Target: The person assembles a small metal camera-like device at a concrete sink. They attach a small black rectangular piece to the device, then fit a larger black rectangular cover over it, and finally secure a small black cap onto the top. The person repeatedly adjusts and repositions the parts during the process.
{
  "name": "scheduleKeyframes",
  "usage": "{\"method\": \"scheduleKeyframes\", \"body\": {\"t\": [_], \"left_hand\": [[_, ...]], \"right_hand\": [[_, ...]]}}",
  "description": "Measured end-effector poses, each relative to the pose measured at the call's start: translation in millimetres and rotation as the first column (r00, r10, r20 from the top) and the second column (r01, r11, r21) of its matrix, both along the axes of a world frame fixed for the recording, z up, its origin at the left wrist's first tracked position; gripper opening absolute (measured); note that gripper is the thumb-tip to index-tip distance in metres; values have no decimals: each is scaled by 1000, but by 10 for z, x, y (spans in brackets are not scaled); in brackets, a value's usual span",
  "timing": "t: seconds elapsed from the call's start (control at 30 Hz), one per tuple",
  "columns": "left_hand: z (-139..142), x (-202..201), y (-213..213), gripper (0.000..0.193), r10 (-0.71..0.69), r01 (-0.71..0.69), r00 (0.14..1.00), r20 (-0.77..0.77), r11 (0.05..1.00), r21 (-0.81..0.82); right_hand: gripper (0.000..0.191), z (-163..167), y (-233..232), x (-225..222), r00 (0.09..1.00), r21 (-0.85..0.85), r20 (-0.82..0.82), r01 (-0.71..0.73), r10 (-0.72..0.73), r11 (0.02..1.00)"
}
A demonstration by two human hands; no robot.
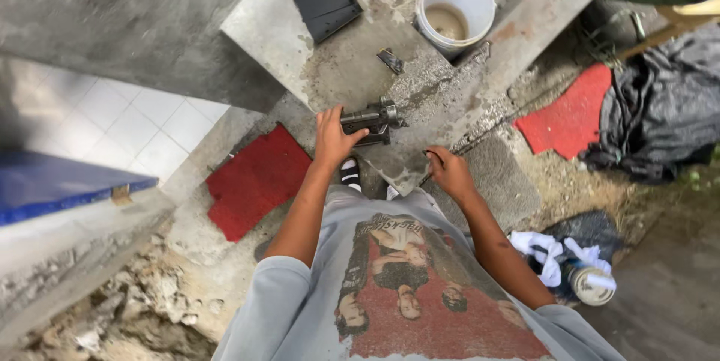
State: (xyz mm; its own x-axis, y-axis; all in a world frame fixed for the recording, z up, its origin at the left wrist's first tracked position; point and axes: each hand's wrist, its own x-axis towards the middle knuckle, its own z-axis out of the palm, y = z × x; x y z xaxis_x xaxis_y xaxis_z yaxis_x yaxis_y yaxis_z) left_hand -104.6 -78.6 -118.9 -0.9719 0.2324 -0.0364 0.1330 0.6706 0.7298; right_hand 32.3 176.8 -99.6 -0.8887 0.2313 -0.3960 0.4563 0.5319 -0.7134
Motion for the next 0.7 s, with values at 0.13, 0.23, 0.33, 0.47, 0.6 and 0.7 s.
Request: {"method": "scheduleKeyframes", "body": {"t": [0.13, 0.23, 0.33, 0.47, 0.6, 0.7], "left_hand": [[36, -236, 51, 72, -173, 164, 982, -82, 981, -101], [99, -308, 199, 67, -226, 216, 974, -31, 956, -198], [200, -324, 298, 66, -252, 262, 965, 74, 911, -318], [303, -405, 260, 72, -360, 397, 918, 168, 830, -392], [295, -573, 231, 59, -544, 454, 794, -270, 827, -332], [269, -560, 285, 61, -568, 523, 816, -108, 805, -278]], "right_hand": [[24, 31, -81, 144, 994, 9, -79, 77, -76, 997], [25, 55, -167, 188, 979, -90, -32, 198, -201, 976], [25, 24, -273, 170, 971, -87, -116, 198, -208, 976], [26, 39, -433, 109, 962, -108, -77, 253, -262, 961], [25, 93, -481, 87, 951, -51, -94, 292, -295, 955], [23, 130, -437, 155, 926, 48, -161, 354, -343, 934]]}}
